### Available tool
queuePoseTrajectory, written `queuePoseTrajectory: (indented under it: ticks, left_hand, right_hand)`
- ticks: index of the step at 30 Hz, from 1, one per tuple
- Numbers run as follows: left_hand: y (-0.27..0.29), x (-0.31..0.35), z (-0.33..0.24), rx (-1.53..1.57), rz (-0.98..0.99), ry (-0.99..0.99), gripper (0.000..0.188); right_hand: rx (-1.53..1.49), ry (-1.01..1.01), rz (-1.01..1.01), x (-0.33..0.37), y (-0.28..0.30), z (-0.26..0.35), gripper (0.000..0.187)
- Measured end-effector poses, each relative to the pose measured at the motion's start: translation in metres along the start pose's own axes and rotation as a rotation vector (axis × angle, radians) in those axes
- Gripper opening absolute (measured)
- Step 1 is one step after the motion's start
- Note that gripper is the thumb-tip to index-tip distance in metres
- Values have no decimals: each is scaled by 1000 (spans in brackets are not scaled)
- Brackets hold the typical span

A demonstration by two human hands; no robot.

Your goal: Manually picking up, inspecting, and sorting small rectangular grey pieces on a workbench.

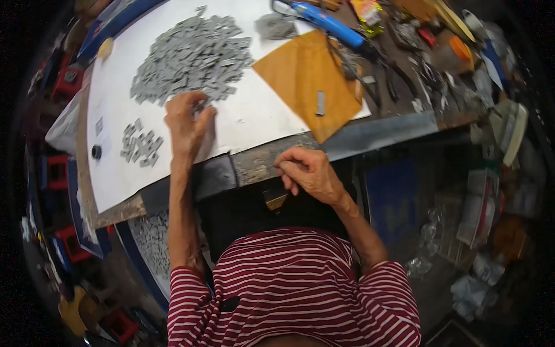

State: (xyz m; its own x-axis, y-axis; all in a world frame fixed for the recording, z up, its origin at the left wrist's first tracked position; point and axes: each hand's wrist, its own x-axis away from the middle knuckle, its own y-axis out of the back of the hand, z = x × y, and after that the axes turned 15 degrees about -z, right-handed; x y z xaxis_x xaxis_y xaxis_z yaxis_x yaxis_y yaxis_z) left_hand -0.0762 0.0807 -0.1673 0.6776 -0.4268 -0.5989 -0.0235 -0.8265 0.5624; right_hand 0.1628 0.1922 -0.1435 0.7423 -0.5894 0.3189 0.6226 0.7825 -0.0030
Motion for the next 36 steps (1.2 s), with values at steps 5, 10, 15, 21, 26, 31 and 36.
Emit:
queuePoseTrajectory:
  ticks: [5,10,15,21,26,31,36]
  left_hand:
    - [-1,-2,-5,-4,-7,-1,30]
    - [-2,-1,-3,-104,58,22,31]
    - [-2,0,-4,-97,49,7,28]
    - [0,1,-8,-82,63,34,25]
    - [6,-1,-9,-41,29,38,24]
    - [6,-2,-8,23,-14,67,24]
    - [7,-3,-8,47,-17,76,23]
  right_hand:
    - [-65,68,-29,-1,13,4,14]
    - [-23,148,-222,-7,33,22,12]
    - [254,322,-454,-33,45,37,12]
    - [828,844,-531,-82,71,21,8]
    - [922,900,-398,-90,73,23,9]
    - [1046,1015,-296,-92,76,27,10]
    - [1151,1039,-229,-97,79,26,12]
